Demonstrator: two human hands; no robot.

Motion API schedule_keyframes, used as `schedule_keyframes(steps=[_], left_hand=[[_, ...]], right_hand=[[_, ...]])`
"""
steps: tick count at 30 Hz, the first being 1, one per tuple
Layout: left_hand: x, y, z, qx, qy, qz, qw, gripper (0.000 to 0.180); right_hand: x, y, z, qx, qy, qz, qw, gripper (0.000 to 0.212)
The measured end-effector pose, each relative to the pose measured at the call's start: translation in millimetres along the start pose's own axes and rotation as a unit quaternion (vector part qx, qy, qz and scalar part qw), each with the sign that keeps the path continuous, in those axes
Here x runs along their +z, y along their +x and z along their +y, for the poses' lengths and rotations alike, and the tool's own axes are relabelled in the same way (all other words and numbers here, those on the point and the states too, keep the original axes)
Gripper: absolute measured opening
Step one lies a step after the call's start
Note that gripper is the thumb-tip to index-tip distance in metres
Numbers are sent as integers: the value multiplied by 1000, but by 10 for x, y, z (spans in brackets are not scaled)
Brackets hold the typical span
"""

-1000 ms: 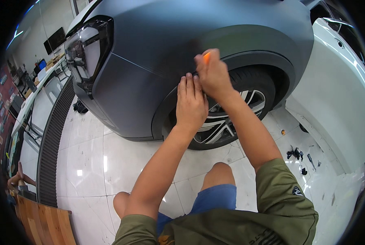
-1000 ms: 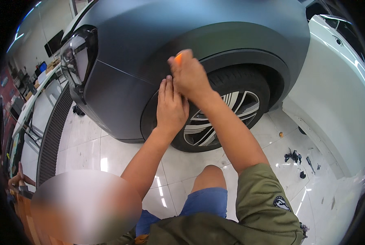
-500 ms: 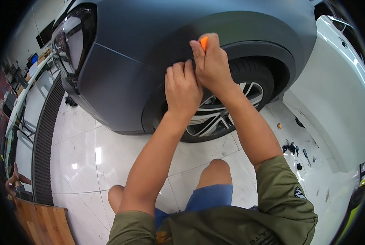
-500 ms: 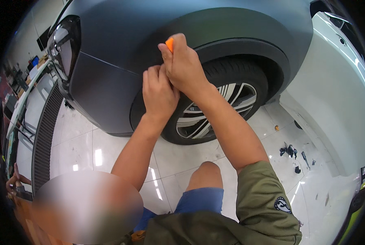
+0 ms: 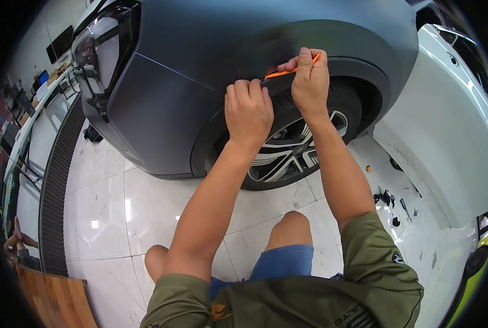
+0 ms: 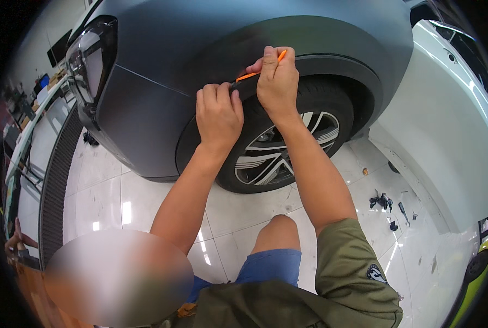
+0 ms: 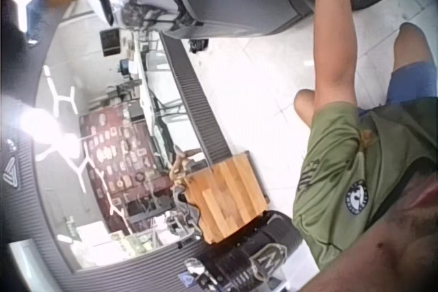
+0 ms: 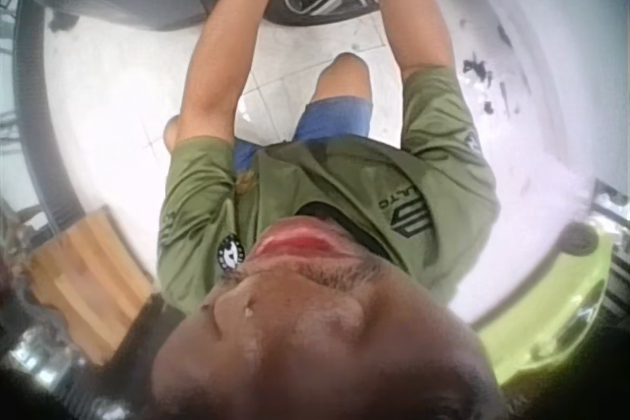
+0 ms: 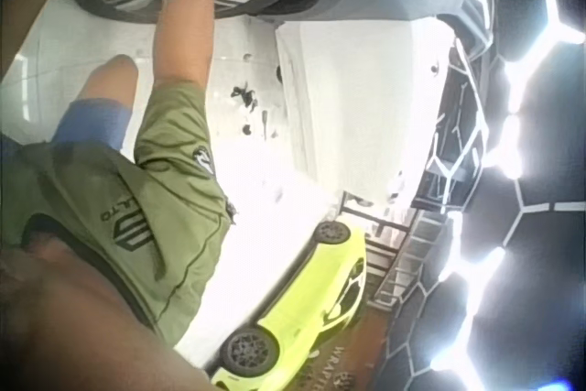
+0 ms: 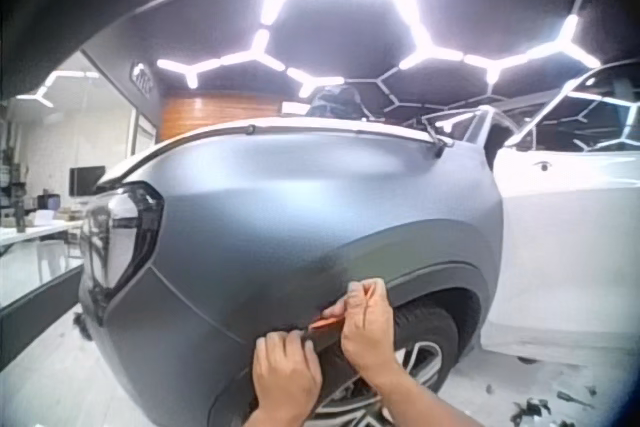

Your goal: The person removes a black protective film from the roof rails and rear quarter panel of a white car, then uses an orange plastic squeegee to peel off a gray wrap from the rear wheel arch and trim. The removed film and wrap pieces are placed on the floor.

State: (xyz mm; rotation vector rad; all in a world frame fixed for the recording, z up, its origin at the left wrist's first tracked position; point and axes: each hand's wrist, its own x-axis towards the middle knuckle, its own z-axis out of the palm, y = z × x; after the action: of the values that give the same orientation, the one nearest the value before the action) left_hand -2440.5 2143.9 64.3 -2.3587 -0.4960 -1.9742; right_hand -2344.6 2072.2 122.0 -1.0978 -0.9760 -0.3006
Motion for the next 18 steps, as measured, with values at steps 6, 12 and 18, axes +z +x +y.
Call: schedule_keyframes(steps=[6,12,18], left_hand=[[10,-69,-5,-7,-7,-10,1000,16],[28,-96,-77,3,-6,-10,1000,22],[-6,-47,-160,13,-23,-25,999,16]], right_hand=[[122,-137,26,-86,-55,-116,988,19],[320,-169,-97,-139,-246,-195,939,29],[441,-160,-139,-90,-268,-189,940,30]])
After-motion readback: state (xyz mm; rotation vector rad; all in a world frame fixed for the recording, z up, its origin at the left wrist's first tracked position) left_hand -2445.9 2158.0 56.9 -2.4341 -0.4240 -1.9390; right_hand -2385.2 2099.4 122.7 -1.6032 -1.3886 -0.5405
